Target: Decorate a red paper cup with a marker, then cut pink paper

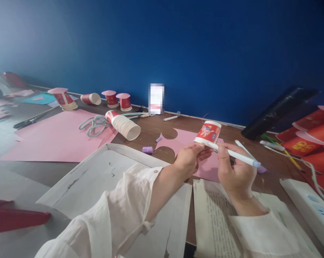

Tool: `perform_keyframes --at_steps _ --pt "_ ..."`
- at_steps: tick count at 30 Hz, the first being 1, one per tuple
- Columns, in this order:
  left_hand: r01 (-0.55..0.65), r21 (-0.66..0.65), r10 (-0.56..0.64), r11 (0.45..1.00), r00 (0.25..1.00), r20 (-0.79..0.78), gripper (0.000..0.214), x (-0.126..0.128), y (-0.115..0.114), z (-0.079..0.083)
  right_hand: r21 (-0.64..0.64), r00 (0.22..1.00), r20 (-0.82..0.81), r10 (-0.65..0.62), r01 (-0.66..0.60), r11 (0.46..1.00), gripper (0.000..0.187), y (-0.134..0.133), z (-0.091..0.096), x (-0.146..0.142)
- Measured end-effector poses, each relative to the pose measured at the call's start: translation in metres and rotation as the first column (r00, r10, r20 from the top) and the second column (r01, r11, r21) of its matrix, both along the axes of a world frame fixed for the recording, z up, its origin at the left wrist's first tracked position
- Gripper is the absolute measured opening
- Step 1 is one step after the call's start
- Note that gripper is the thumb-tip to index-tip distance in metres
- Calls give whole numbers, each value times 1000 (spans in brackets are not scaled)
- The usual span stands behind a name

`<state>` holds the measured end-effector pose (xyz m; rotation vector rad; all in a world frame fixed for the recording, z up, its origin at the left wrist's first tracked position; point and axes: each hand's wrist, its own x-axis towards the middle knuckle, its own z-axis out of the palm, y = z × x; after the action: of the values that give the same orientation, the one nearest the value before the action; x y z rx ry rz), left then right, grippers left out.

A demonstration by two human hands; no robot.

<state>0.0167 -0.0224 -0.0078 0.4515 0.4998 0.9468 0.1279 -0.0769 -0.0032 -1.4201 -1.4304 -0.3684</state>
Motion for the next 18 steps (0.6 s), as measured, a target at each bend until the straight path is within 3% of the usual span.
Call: perform_keyframes --at_steps 4,11,18 --pt "-26 -17 26 1000 1000 6 12 1 0 0 6 997 27 -73 73 997 23 0 -3 2" --pt "-28 -46 29 999 999 20 20 0 -1 4 -2 998 50 -25 25 1000 22 0 -1 0" --pt "-36 -56 36 998 999 2 16 0 0 4 18 993 40 -115 115 993 23 1 -5 4"
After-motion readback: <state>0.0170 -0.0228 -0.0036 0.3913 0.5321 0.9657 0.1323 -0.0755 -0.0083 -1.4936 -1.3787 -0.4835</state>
